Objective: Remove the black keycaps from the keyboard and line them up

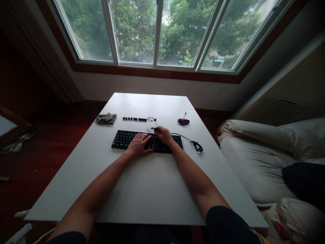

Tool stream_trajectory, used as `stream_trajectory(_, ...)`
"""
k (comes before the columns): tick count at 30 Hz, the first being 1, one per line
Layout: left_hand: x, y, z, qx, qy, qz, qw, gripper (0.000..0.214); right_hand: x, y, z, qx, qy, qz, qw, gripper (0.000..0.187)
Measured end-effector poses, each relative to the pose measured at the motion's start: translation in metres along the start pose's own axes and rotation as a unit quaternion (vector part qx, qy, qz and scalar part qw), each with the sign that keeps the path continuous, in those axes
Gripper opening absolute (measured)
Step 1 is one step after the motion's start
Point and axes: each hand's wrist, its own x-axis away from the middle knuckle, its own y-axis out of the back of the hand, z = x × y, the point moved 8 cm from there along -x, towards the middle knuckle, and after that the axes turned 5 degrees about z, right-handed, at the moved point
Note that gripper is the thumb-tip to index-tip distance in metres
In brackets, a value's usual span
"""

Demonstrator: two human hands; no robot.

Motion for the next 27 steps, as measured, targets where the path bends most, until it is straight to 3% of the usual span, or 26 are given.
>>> stream_trajectory(14, 0.000, -0.003, 0.002, 0.002, -0.001, 0.003, 1.000, 0.077, 0.000, -0.001, -0.016, -0.007, -0.068, -0.024, 0.997, 0.026)
stream_trajectory(27, 0.004, -0.003, 0.003, 0.001, -0.001, 0.010, 1.000, 0.075, 0.006, 0.002, -0.004, 0.030, -0.037, -0.035, 0.998, 0.026)
